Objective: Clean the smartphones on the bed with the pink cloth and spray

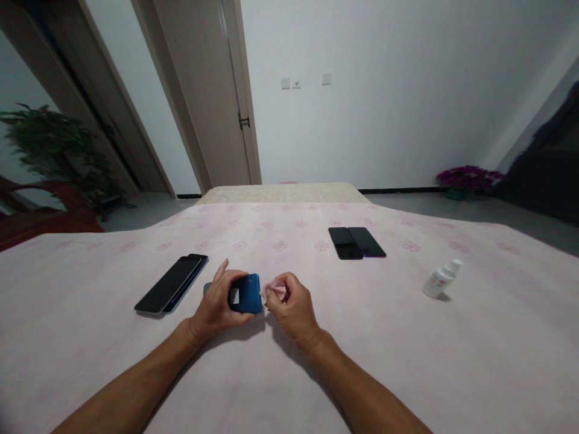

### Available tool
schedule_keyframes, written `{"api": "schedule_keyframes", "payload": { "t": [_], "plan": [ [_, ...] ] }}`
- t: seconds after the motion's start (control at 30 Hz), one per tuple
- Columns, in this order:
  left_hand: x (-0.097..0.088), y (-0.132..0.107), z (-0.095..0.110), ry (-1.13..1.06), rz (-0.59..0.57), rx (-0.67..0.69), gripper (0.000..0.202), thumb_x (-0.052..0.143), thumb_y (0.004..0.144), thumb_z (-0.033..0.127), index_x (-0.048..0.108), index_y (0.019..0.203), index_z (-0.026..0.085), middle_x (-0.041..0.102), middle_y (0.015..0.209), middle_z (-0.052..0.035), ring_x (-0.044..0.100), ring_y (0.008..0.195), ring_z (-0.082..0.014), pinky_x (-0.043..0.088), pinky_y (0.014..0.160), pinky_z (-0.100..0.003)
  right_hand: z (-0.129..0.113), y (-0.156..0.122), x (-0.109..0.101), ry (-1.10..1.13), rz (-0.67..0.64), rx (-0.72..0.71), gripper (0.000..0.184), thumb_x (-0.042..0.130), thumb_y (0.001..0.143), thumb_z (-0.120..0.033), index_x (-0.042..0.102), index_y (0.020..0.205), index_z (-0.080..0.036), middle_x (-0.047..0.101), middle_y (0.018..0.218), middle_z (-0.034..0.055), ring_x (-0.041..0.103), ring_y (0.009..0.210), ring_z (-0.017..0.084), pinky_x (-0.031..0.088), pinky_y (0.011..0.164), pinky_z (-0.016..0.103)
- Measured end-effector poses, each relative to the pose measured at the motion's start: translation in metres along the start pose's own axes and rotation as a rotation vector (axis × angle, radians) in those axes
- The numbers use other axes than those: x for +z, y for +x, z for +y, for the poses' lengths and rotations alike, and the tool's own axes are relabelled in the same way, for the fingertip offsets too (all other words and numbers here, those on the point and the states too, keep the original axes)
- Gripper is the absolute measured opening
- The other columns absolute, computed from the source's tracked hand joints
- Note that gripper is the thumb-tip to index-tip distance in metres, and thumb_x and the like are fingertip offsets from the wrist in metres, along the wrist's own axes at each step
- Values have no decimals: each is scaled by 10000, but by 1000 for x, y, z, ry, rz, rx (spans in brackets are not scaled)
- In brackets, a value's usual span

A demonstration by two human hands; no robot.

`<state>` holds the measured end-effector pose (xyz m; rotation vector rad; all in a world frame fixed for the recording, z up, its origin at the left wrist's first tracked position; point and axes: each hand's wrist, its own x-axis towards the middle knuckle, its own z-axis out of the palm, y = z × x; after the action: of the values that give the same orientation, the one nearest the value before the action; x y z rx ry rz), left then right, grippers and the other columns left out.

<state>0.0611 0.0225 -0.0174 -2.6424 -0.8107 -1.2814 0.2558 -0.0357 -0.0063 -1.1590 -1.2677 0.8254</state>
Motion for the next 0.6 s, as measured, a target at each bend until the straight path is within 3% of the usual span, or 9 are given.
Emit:
{"api": "schedule_keyframes", "payload": {
  "t": [0.6],
  "plan": [
    [0, 0, 0, -4, -2, -8, 717, 757, 652, 394, 427, 1258, 199, 667, 1045, -80, 689, 955, -271, 313, 1130, -685, -2, 1, -1, -126, 56, -125, 143, 668, 816, -320, 568, 803, -218, 685, 761, 27, 634, 684, 173, 500, 650, 285]
  ]
}}
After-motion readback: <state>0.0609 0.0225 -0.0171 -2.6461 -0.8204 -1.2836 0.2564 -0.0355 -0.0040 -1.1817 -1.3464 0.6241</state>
